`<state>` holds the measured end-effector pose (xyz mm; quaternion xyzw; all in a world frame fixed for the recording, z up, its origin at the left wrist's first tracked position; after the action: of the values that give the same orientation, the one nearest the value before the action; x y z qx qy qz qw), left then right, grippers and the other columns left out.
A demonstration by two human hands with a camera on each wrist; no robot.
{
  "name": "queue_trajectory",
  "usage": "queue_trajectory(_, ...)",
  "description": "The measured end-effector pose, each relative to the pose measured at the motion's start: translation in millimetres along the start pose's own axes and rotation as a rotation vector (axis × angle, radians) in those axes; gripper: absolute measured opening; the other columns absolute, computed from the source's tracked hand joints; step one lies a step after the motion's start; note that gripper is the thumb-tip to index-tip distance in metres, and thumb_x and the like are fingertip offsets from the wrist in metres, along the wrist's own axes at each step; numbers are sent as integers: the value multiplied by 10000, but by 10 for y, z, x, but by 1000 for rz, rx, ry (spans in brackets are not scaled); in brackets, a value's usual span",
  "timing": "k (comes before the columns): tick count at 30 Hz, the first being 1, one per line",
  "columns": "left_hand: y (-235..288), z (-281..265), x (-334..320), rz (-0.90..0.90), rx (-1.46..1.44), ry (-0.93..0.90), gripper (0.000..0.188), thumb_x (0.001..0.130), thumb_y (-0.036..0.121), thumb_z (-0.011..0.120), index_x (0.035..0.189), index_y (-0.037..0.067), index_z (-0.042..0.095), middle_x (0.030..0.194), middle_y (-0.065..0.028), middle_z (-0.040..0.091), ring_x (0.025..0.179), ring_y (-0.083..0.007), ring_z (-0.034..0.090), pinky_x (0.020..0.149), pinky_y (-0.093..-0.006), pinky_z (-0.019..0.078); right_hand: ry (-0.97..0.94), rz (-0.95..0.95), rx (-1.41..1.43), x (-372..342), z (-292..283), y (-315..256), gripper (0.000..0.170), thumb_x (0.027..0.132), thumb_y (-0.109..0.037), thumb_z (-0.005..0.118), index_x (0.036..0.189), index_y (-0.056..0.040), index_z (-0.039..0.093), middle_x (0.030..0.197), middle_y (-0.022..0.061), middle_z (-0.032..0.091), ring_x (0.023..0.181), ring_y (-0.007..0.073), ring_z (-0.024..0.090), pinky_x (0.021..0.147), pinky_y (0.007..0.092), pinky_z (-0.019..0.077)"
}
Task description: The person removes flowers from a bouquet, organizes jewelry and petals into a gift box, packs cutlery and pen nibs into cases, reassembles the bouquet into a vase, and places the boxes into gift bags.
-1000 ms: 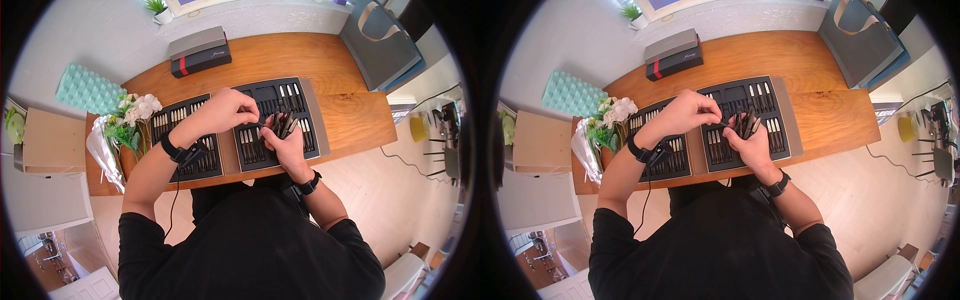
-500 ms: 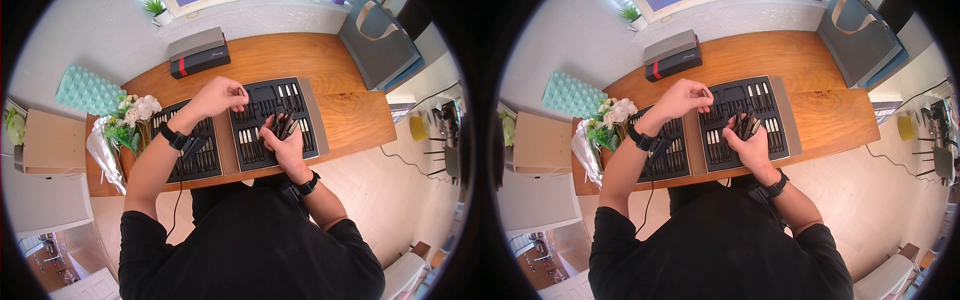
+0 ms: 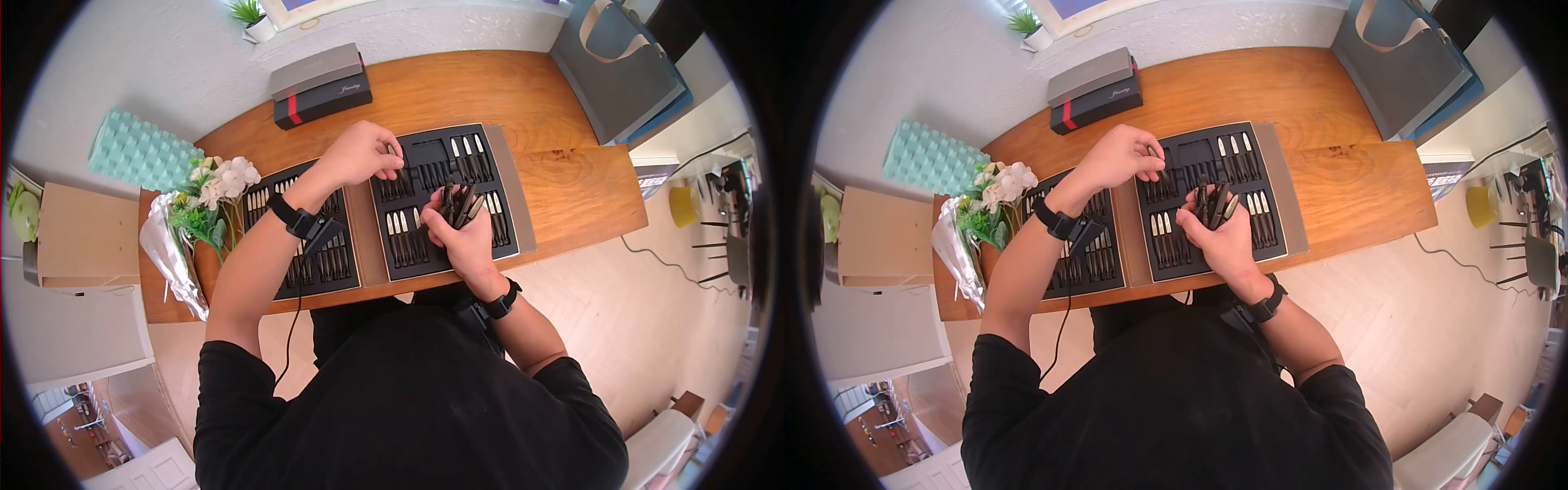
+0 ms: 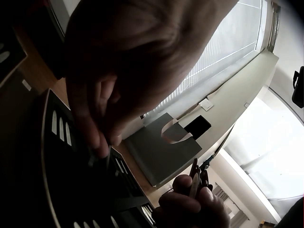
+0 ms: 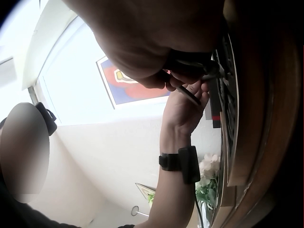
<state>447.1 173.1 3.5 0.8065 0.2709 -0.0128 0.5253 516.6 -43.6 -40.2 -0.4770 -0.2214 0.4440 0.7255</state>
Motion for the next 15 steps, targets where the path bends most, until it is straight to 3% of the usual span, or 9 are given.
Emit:
queue_trajectory(7,-68,87,76,-19,124,-24,87,1010,23,826,1075,-34,815,896,-125,844,810,-157,836,682,-301,646,-4,-4,-20,14,10,1,280,1008,14,856,1216,-26,672,968,16,750,727,64,658,604,238,503)
queue_trajectory(10,-70,82,126,24,310,25,174,945,57,894,1092,-8,825,854,-123,834,791,-215,836,693,-346,636,-2,-2,-18,13,9,9,277,1009,13,855,1214,-27,672,966,14,748,731,62,658,608,238,506)
queue_trajectory(12,53,57,99,222,570,189,279,868,109,960,1094,16,826,880,-125,809,857,-308,814,766,-422,622,3,-1,-10,8,10,6,275,1009,13,854,1212,-28,673,966,13,747,733,62,659,609,238,506)
queue_trajectory(15,74,47,23,299,548,326,343,817,165,996,1078,24,824,933,-138,779,951,-374,770,842,-477,598,10,-1,-31,3,14,-21,272,1008,12,855,1208,-28,675,964,11,746,733,61,659,609,238,507)
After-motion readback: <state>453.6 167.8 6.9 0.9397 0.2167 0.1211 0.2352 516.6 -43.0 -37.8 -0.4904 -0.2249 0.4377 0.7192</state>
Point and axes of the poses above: each hand's wrist, its own x-axis towards the middle knuckle, its own z-axis out of the palm, y = z × x, the point moved 8 cm from there along x, towards the middle knuckle
